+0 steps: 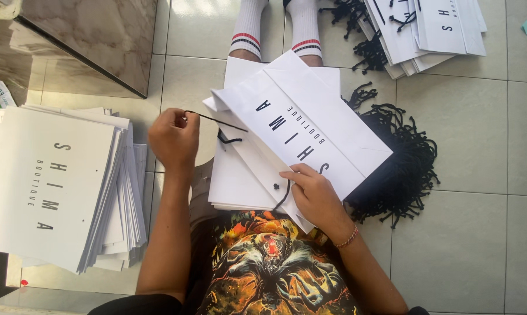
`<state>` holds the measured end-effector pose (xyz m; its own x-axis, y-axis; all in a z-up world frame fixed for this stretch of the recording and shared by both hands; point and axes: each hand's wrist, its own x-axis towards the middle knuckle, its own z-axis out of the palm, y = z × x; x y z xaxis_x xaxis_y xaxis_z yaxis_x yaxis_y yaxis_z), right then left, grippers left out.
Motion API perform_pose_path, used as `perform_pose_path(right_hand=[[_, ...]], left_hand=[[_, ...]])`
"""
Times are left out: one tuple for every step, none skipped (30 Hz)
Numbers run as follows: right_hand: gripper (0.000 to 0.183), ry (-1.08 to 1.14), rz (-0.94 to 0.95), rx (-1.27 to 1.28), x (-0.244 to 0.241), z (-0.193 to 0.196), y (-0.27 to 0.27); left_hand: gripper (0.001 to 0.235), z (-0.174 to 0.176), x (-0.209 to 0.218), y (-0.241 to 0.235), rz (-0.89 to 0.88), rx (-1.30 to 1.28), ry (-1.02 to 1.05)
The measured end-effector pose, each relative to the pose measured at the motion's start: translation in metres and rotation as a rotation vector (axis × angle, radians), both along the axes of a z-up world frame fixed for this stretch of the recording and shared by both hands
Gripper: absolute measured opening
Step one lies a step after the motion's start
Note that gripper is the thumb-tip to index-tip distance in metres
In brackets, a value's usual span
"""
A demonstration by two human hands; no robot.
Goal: The person sits on the floor and threads black drawstrings through the holes of white paper shopping bags. They pull the strings through, tie knots, and stack the finished bags on their lap.
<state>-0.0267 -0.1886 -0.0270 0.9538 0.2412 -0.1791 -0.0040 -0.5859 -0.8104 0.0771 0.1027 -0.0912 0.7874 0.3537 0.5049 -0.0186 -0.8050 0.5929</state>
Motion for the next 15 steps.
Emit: perform_pose_path(right_hand=[[0.029,-0.002,0.001,0.002,0.001,0.001,0.001],[0.028,-0.015,-0.023,0.029,0.002,0.003,0.002],[0.028,-0.028,-0.049,0.055,0.003,0.004,0.003],[0.028,-0.03,-0.05,0.055,0.007,0.008,0.004],[0.024,-0.034,-0.06,0.073,0.009,0.014,0.003],[0.024,-0.037,-0.071,0.09,0.011,0.019,0.003],[0.024,-0.036,-0.069,0.088,0.011,0.013,0.005],[0.02,-0.089,-0.027,0.026,0.012,0.007,0.008],[0.016,-0.146,0.015,-0.035,0.015,0.002,0.01],[0.016,-0.15,0.018,-0.036,0.016,0.007,0.014],[0.018,-0.127,0.038,-0.11,0.015,0.012,0.017],[0.02,-0.104,0.058,-0.183,0.013,0.016,0.02],[0.02,-0.101,0.059,-0.184,0.014,0.014,0.02],[0.019,-0.126,0.052,-0.226,0.014,0.012,0.019],[0.018,-0.152,0.045,-0.267,0.015,0.01,0.02]], left_hand=[[0.006,0.01,-0.007,-0.011,0.001,0.002,-0.002],[0.009,0.02,-0.014,-0.022,-0.03,-0.125,0.1],[0.021,0.03,-0.02,-0.033,-0.064,-0.251,0.203],[0.021,0.043,-0.03,-0.047,-0.066,-0.25,0.201],[0.039,0.056,-0.042,-0.063,-0.147,-0.473,0.482],[0.057,0.069,-0.054,-0.079,-0.232,-0.694,0.76],[0.057,0.053,-0.062,-0.084,-0.231,-0.697,0.76],[0.048,0.037,-0.069,-0.089,-0.366,-0.837,0.845],[0.04,0.022,-0.074,-0.094,-0.505,-0.974,0.923],[0.04,0.007,-0.072,-0.094,-0.505,-0.975,0.918],[0.036,-0.01,-0.072,-0.094,-0.522,-0.878,0.928],[0.032,-0.026,-0.072,-0.094,-0.539,-0.78,0.937],[0.032,-0.019,-0.072,-0.095,-0.538,-0.781,0.939],[0.033,-0.012,-0.072,-0.096,-0.551,-0.792,0.937],[0.034,-0.004,-0.072,-0.096,-0.564,-0.801,0.935]])
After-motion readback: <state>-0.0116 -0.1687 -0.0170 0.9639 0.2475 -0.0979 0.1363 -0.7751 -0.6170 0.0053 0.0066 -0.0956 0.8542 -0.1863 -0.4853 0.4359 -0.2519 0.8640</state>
